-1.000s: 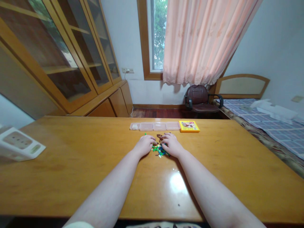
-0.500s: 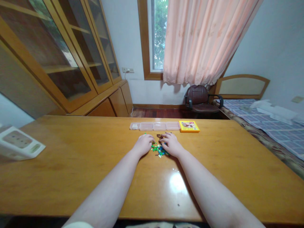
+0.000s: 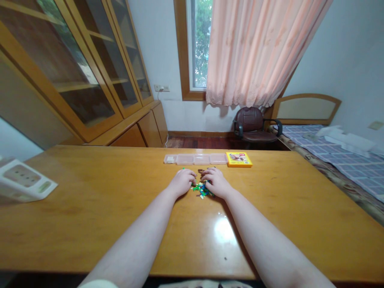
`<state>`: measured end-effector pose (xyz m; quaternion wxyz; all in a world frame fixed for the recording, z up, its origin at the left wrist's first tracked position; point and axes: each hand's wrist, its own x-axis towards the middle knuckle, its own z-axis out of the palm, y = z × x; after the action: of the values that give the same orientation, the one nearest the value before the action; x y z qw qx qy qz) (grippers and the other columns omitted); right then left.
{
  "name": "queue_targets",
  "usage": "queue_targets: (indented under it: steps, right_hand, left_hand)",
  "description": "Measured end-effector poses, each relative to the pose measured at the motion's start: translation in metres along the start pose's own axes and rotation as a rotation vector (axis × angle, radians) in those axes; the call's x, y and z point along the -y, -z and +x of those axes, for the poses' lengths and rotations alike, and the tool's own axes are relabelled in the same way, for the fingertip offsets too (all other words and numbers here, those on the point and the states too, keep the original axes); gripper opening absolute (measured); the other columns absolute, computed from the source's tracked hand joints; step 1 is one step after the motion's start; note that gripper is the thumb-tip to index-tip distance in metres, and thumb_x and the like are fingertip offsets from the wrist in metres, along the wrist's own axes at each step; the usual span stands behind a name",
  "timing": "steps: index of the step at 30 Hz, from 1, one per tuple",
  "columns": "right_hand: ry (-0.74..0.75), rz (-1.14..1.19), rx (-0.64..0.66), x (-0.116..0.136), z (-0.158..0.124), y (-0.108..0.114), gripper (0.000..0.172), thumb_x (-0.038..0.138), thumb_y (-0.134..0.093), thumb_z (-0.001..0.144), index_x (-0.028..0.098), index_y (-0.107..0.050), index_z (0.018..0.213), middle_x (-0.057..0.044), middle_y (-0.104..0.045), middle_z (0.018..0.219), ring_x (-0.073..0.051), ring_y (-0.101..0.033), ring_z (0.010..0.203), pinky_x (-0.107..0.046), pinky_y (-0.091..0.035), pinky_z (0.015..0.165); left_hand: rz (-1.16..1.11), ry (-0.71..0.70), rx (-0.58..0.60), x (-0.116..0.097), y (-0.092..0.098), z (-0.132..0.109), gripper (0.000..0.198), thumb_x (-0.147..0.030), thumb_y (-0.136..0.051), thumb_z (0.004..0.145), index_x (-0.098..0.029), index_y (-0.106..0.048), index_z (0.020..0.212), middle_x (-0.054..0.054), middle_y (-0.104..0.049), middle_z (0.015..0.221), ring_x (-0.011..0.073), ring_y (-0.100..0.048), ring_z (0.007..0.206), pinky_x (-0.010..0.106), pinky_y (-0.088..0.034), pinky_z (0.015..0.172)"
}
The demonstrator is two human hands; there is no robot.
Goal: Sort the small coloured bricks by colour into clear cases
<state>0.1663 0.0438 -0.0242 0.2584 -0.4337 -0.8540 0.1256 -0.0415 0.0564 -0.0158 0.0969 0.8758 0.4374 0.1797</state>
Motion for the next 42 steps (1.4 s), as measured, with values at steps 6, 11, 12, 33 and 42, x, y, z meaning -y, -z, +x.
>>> queue_targets:
  steps: [6,11,12,33,42]
  right_hand:
    - [-0.07,-0.021,-0.022,-0.002,0.0,-0.001,0.027,0.012,-0.052,0.076,0.023,-0.071,0.091,-0.005,-0.062,0.112,-0.022,-0.045,0.11,-0.043,-0.028,0.101]
    - [-0.094,-0.061,-0.002,-0.004,-0.001,-0.005,0.027,0.016,-0.052,0.078,0.024,-0.072,0.094,-0.006,-0.059,0.121,-0.024,-0.041,0.117,-0.044,-0.025,0.104]
    - [-0.11,-0.072,-0.004,-0.004,-0.001,-0.006,0.028,0.017,-0.052,0.078,0.023,-0.071,0.098,-0.007,-0.058,0.123,-0.025,-0.04,0.119,-0.045,-0.025,0.105]
    - [-0.145,-0.058,-0.028,-0.005,0.001,-0.002,0.031,0.014,-0.052,0.078,0.024,-0.07,0.102,-0.007,-0.06,0.121,-0.024,-0.044,0.118,-0.046,-0.027,0.105]
    - [0.004,0.032,0.073,0.003,-0.001,0.0,0.032,0.018,-0.056,0.077,0.024,-0.069,0.105,-0.006,-0.059,0.124,-0.023,-0.042,0.122,-0.045,-0.026,0.106]
  left_hand:
    - [0.018,0.011,-0.031,0.002,-0.004,0.0,0.034,-0.005,-0.048,0.074,-0.024,-0.074,0.084,0.002,-0.068,0.101,0.0187,-0.057,0.099,0.036,-0.042,0.097]
    - [0.035,0.023,0.035,0.002,-0.01,-0.002,0.038,-0.012,-0.048,0.08,-0.027,-0.069,0.108,0.006,-0.058,0.125,0.0224,-0.049,0.117,0.042,-0.035,0.105]
    - [0.035,0.038,0.05,0.001,-0.01,-0.002,0.039,-0.014,-0.048,0.081,-0.027,-0.066,0.112,0.007,-0.054,0.13,0.0238,-0.046,0.121,0.045,-0.032,0.106]
    - [0.017,0.049,-0.105,0.011,0.0,-0.001,0.028,-0.005,-0.051,0.075,-0.022,-0.072,0.066,0.003,-0.067,0.108,0.0214,-0.053,0.108,0.041,-0.038,0.1]
    - [0.058,0.02,-0.059,0.012,-0.003,-0.001,0.025,-0.006,-0.055,0.075,-0.024,-0.073,0.07,0.002,-0.07,0.098,0.0204,-0.058,0.098,0.038,-0.041,0.092]
